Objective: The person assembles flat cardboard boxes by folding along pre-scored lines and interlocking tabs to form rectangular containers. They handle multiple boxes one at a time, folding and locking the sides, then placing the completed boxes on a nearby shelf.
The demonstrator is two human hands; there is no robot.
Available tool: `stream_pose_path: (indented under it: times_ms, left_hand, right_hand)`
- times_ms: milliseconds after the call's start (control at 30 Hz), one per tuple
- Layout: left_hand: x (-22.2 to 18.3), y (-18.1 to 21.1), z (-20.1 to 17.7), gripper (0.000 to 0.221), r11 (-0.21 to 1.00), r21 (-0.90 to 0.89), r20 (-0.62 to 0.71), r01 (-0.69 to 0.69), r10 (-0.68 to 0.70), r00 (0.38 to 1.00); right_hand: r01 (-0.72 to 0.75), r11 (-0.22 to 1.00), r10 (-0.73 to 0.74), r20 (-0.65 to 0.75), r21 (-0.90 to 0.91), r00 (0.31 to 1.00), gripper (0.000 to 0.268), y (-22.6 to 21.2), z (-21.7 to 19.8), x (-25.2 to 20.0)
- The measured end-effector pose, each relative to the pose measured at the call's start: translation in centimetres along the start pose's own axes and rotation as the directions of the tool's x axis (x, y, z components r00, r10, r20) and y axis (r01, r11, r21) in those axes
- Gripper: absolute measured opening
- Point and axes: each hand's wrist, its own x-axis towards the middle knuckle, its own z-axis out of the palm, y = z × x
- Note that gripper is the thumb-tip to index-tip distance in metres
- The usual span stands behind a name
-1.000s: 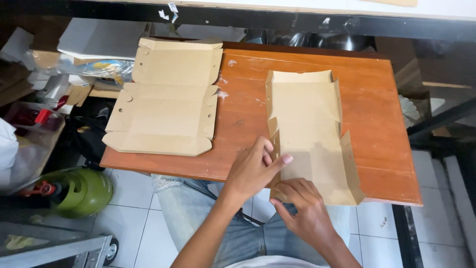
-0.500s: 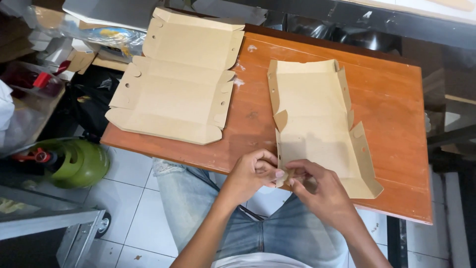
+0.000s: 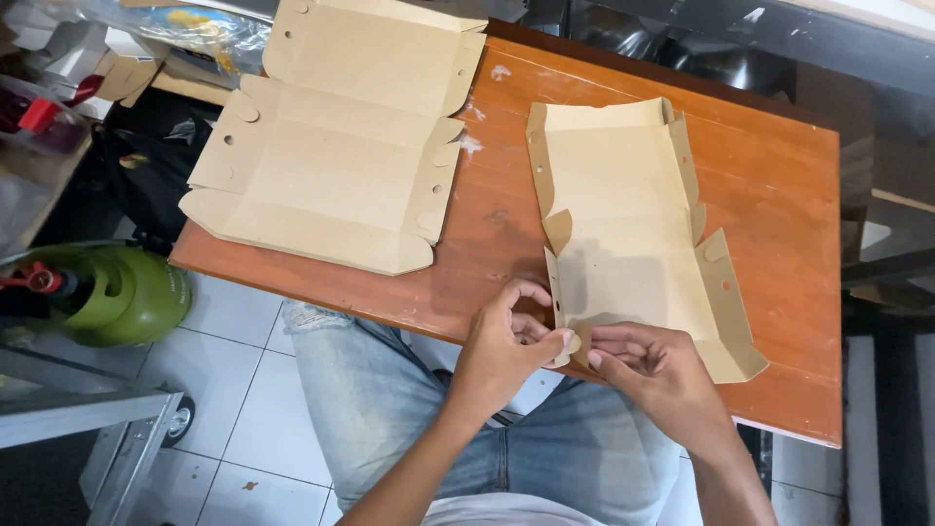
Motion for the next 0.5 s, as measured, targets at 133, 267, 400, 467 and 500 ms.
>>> stream_pose_path:
  times_ms: [133, 267, 400, 467, 500]
  left_hand:
    - [0.13, -0.28, -0.11, 0.031, 0.995, -0.101, 0.007, -0.008, 0.008, 1.000]
    - [0.10, -0.40, -0.18, 0.031, 0.996, -0.084, 0.010, -0.042, 0.043, 0.999]
    - [-0.07, -0.08, -0.51, 0.028, 0.995, -0.071, 0.039, -0.067, 0.070, 0.997]
    - [0.28, -0.61, -0.56, 0.026, 0.994, -0.054, 0.052, -0.097, 0.100, 0.994]
    - [0.46, -0.81, -0.53, 0.024, 0.991, -0.036, 0.068, -0.131, 0.133, 0.989]
  right_hand:
    - [-0.017, 0.998, 0.015, -0.042, -0.062, 0.999, 0.025, 0.14, 0.00, 0.04]
    - [0.005, 1.000, -0.005, -0.006, 0.015, 1.000, 0.021, -0.12, 0.33, -0.02]
    - [0.073, 0.997, -0.073, 0.049, 0.012, 0.996, 0.024, -0.53, 0.39, -0.09]
    - [0.041, 0.998, -0.042, 0.043, 0.043, 0.998, 0.025, -0.20, 0.32, 0.05]
    - [0.013, 0.997, -0.016, 0.035, 0.074, 0.999, 0.027, -0.09, 0.21, 0.09]
